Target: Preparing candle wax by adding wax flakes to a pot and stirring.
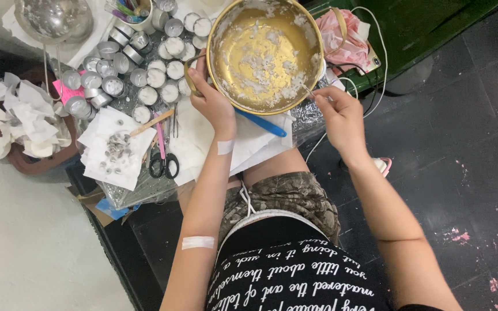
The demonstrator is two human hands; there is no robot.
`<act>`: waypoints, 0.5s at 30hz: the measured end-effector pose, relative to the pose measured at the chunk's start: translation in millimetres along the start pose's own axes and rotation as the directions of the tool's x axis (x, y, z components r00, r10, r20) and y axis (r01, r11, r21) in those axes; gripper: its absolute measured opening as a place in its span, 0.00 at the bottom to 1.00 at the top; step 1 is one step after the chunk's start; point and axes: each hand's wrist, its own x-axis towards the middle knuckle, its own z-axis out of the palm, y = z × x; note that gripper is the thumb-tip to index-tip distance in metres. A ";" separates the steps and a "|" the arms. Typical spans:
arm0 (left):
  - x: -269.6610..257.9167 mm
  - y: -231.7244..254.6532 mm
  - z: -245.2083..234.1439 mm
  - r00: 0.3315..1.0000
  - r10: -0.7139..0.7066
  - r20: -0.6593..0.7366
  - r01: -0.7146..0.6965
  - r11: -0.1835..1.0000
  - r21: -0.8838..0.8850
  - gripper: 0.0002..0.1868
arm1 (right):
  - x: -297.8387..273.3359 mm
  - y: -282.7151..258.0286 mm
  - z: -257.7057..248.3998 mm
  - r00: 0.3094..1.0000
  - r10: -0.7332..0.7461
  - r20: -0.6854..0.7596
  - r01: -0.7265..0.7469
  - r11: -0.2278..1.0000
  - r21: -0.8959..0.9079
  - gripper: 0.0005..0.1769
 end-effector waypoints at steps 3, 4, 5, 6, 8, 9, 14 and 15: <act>-3.0 2.5 0.4 1.000 -0.011 -0.009 0.011 1.000 0.002 0.35 | -6.1 6.6 14.4 0.995 0.066 -0.075 -0.058 0.992 0.109 0.08; -4.5 4.9 0.5 1.000 -0.010 -0.008 0.010 1.000 0.002 0.35 | -7.9 6.0 16.3 0.995 0.066 -0.075 -0.057 0.992 0.111 0.08; -5.9 7.2 0.7 1.000 -0.016 -0.011 0.016 1.000 0.018 0.35 | -9.7 5.5 18.2 0.993 0.080 -0.087 -0.070 0.991 0.116 0.08; -7.3 9.7 0.5 1.000 -0.022 -0.013 0.022 0.999 0.034 0.34 | -11.9 5.0 20.6 0.991 0.095 -0.099 -0.083 0.989 0.122 0.08; -7.5 8.1 -1.1 1.000 -0.016 -0.012 0.017 0.999 0.043 0.34 | -12.7 3.0 21.4 0.991 0.090 -0.096 -0.078 0.990 0.120 0.08; -7.8 7.0 -1.5 1.000 -0.012 -0.014 0.013 0.999 0.051 0.35 | -13.2 2.1 21.5 0.992 0.085 -0.092 -0.074 0.990 0.117 0.08; -11.2 3.8 0.4 1.000 0.001 -0.031 0.000 1.000 0.027 0.34 | -19.7 8.7 31.2 0.993 0.081 -0.085 -0.066 0.984 0.163 0.08; -12.7 5.9 1.7 0.999 0.008 -0.035 -0.007 0.999 0.035 0.34 | -21.4 9.8 33.5 0.995 0.062 -0.078 -0.047 0.982 0.181 0.08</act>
